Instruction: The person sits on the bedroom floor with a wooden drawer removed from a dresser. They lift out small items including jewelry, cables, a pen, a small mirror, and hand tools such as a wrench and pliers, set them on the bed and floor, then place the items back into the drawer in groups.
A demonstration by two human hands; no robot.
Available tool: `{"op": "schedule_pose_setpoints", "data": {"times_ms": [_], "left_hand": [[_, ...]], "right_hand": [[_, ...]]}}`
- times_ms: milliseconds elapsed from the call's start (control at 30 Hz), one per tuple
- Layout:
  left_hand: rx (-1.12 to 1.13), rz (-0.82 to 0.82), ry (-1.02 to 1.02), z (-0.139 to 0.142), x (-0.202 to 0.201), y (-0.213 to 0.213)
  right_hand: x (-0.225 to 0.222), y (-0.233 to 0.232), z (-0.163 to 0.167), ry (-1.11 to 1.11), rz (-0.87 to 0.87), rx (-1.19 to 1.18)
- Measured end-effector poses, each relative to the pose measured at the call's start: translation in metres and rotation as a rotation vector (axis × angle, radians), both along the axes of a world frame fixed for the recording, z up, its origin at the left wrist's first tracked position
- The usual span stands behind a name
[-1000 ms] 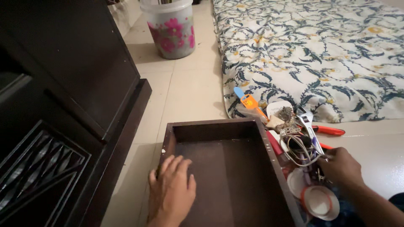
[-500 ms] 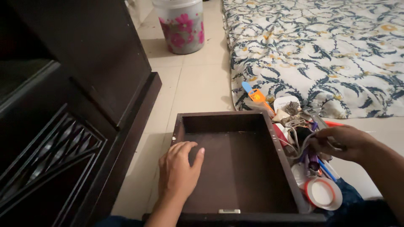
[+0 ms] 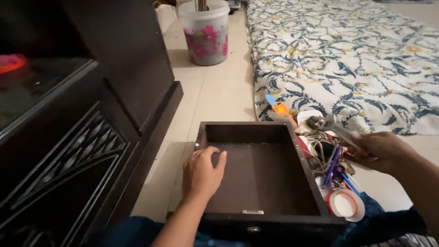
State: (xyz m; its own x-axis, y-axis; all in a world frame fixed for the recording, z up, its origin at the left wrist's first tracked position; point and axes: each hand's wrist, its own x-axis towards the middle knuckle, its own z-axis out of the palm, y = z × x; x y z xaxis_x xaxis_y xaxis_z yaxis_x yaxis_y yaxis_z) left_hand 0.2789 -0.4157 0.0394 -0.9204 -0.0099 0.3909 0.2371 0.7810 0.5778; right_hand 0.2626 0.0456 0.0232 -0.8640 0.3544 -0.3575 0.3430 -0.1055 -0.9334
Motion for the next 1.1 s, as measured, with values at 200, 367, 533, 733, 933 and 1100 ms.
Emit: {"op": "schedule_pose_setpoints", "data": {"times_ms": [200, 367, 533, 733, 933, 1100], "left_hand": [[0.097, 0.065, -0.037, -0.001, 0.011, -0.010], [-0.031, 0.000, -0.072, 0.004, 0.012, -0.010], [0.063, 0.027, -0.011, 0.002, 0.002, -0.014], [0.343, 0.111, 0.008, -0.004, -0.008, -0.021], [0.120, 0.053, -0.135, 0.002, -0.002, -0.027], [0.121, 0.062, -0.113, 0.004, -0.009, -0.026]], "right_hand": [[0.036, -0.053, 0.014, 0.119, -0.134, 0.321], [0.053, -0.113, 0.030, 0.188, -0.266, 0.822], [0.039, -0.150, 0.041, 0.357, 0.024, -0.287], [0.054, -0.247, 0.019, 0.081, 0.440, -0.307], [0.022, -0.315, -0.024, -0.192, 0.475, -0.508], [-0.022, -0.341, -0.069, -0.190, 0.522, -0.660]]}}
